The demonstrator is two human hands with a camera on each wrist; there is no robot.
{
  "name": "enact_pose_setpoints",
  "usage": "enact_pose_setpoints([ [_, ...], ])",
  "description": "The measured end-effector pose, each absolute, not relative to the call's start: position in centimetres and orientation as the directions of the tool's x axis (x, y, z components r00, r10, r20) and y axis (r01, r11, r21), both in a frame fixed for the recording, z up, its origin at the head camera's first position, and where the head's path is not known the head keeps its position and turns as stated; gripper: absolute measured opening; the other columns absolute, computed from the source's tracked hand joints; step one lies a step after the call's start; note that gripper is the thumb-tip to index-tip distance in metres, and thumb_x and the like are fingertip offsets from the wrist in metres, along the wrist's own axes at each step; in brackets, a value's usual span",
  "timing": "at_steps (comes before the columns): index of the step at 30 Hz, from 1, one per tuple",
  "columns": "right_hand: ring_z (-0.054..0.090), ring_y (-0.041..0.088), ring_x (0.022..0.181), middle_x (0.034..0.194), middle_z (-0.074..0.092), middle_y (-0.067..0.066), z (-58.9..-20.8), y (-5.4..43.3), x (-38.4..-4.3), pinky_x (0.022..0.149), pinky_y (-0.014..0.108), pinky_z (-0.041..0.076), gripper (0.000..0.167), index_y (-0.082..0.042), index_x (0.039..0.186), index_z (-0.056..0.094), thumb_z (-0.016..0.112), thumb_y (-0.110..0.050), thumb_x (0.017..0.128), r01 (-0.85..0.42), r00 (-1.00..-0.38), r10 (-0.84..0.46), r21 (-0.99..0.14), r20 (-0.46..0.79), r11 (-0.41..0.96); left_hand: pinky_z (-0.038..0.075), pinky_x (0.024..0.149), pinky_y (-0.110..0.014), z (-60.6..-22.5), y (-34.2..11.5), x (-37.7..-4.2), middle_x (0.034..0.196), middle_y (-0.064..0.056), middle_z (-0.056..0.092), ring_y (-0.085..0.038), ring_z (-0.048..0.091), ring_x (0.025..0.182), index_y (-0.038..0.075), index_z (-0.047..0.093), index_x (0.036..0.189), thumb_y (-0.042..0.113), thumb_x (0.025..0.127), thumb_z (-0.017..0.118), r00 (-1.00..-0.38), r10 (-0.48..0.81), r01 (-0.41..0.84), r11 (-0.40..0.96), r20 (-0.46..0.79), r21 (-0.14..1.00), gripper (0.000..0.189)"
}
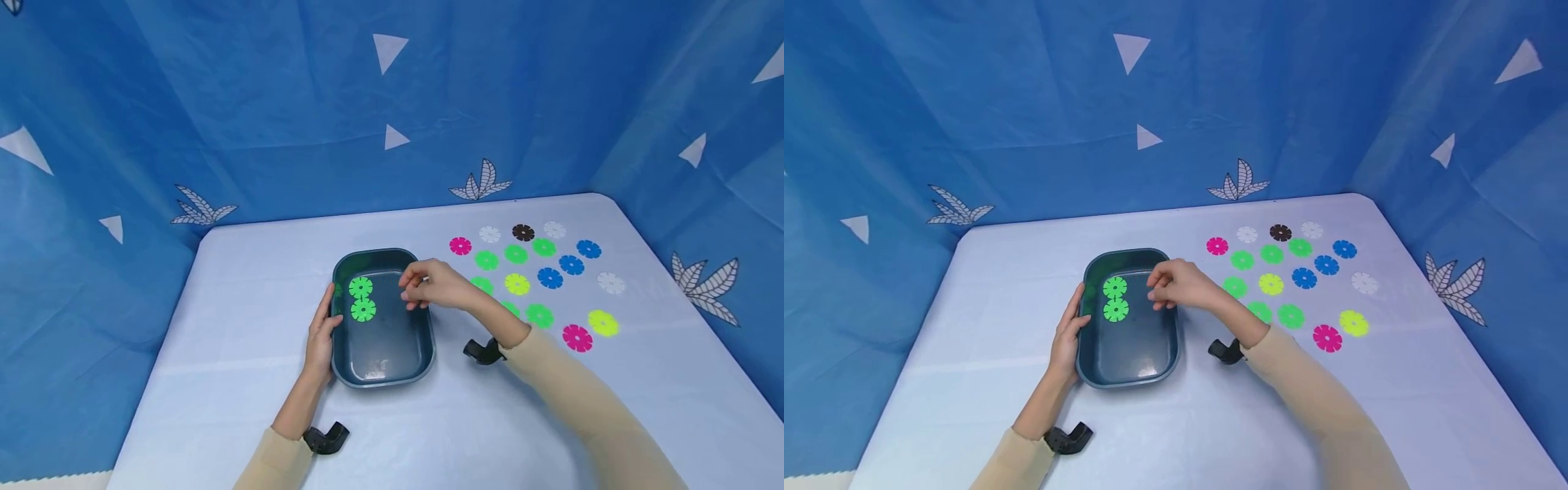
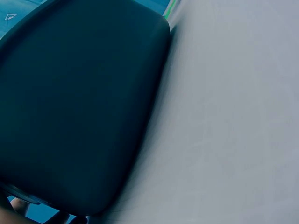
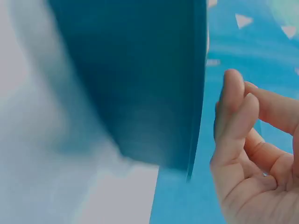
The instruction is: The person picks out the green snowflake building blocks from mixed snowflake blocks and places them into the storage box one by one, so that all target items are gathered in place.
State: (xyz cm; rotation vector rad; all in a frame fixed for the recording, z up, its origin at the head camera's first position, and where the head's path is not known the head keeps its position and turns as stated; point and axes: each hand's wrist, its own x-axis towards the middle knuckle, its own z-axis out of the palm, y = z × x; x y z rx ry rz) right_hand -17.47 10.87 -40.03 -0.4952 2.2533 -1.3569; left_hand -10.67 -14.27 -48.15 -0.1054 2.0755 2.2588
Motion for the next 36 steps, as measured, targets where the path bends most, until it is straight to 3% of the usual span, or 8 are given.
enact_pose_setpoints([
  [7,0.071,0.024,0.081,0.093,0.062,0.011,-41.1,18.7,-15.8,0.07,0.038,0.057,0.028,0.003,0.114,0.063,0.065,-0.012,0.091,0.066,-0.893,-0.335,-0.825,-0.3,0.562,0.004,0.124,-0.045,-48.3,-14.3,-10.7,0.164,0.008,0.014,-0.014,0.004,0.153,0.027,0.025,0.156,0.006,0.099,0.037,-0.995,0.007,-0.102,-0.082,-0.102,0.991,0.062],
  [18,0.057,0.026,0.097,0.111,0.059,0.018,-42.2,30.4,-13.7,0.074,0.034,0.053,0.047,0.004,0.125,0.058,0.072,-0.021,0.087,0.155,-0.91,-0.176,-0.703,-0.375,0.694,0.004,0.124,-0.045,-48.2,-14.3,-10.5,0.164,0.008,0.013,-0.015,0.003,0.153,0.027,0.024,0.156,0.006,0.099,0.037,-0.995,0.009,-0.103,-0.079,-0.103,0.992,0.062],
  [28,0.056,0.027,0.096,0.117,0.057,0.023,-44.0,32.9,-12.6,0.072,0.029,0.052,0.061,0.006,0.131,0.053,0.075,-0.025,0.084,0.223,-0.938,-0.043,-0.694,-0.344,0.685,0.003,0.124,-0.046,-48.4,-14.3,-10.5,0.164,0.008,0.014,-0.015,0.003,0.153,0.026,0.025,0.156,0.006,0.099,0.037,-0.995,0.002,-0.104,-0.069,-0.104,0.992,0.062],
  [36,0.053,0.034,0.108,0.122,0.056,0.026,-45.0,32.9,-11.7,0.073,0.023,0.051,0.065,0.006,0.132,0.052,0.077,-0.026,0.082,0.244,-0.949,0.02,-0.693,-0.314,0.678,0.004,0.124,-0.046,-48.3,-14.3,-10.6,0.164,0.007,0.014,-0.015,0.003,0.153,0.026,0.025,0.156,0.006,0.098,0.037,-0.995,-0.001,-0.103,-0.07,-0.103,0.992,0.062],
])
